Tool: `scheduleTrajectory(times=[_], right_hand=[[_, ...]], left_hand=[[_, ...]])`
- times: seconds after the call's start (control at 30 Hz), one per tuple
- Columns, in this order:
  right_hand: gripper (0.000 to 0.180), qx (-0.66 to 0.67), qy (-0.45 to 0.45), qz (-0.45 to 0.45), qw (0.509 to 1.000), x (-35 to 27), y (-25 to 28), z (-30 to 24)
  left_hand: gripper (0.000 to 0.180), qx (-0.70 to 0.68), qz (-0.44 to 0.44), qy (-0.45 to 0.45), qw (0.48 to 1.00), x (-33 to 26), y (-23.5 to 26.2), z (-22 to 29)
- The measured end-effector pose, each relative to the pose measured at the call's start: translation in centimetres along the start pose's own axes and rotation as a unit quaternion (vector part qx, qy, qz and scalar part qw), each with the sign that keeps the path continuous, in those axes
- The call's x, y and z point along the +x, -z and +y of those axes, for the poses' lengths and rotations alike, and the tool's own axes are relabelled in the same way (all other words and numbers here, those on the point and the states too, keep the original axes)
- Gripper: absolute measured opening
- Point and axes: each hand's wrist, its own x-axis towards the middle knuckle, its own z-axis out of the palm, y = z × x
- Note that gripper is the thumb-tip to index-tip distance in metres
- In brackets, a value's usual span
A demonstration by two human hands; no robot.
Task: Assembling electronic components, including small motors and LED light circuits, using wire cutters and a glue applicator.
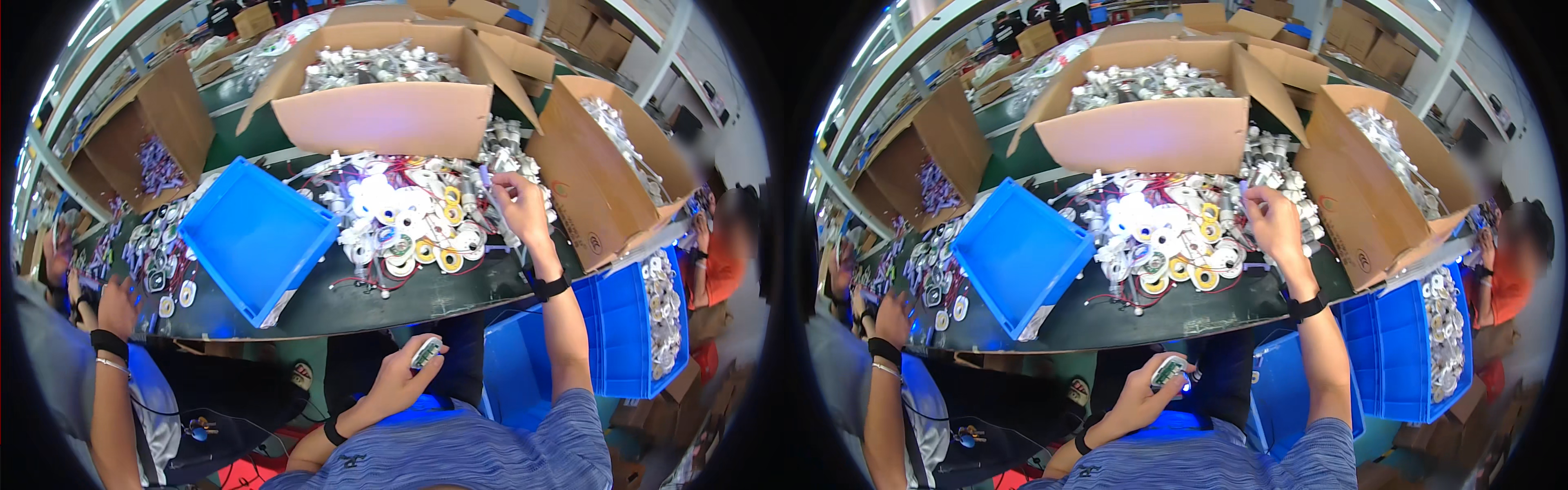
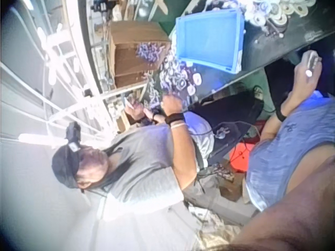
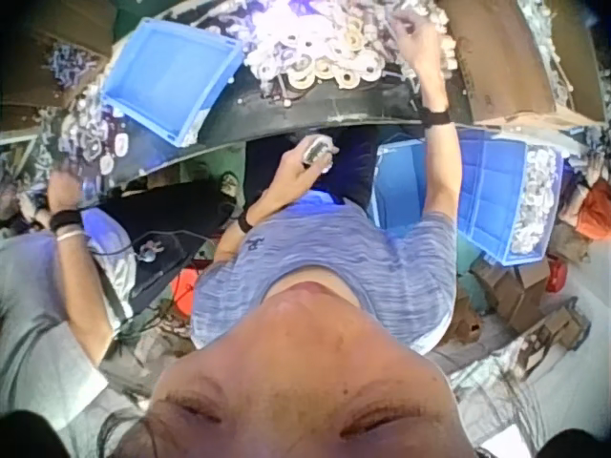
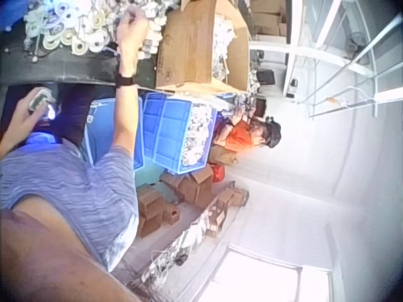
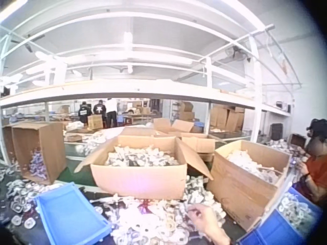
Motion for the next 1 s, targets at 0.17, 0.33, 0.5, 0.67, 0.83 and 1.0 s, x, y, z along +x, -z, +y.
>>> scheduleTrajectory(times=[0.17, 0.33, 0.5, 0.67, 0.83, 1.0], right_hand=[[0.013, 0.078, 0.095, -0.126, 0.984, 1.9, -7.3, -5.5], [0.021, 0.038, 0.156, -0.191, 0.968, 4.6, -15.5, -7.7], [0.05, -0.169, 0.155, -0.272, 0.935, 5.0, -18.8, -8.2], [0.025, 0.007, 0.149, -0.162, 0.975, 11.1, -14.8, -11.5], [0.021, -0.104, 0.221, 0.152, 0.958, 23.5, -11.0, -10.5], [0.057, -0.181, 0.043, -0.112, 0.976, 30.5, -15.8, -5.9]], left_hand=[[0.029, -0.026, 0.012, 0.013, 1.0, -0.7, 0.4, -0.6], [0.03, -0.013, 0.0, 0.027, 1.0, -1.3, 0.8, -0.9], [0.03, -0.042, 0.013, 0.034, 0.998, -1.4, 1.4, -1.4], [0.029, -0.053, 0.026, 0.051, 0.997, -1.7, 3.3, -2.0], [0.031, -0.108, 0.036, 0.079, 0.99, -2.0, 4.0, -2.8], [0.033, -0.127, 0.018, 0.071, 0.989, -1.9, 3.5, -5.1]])
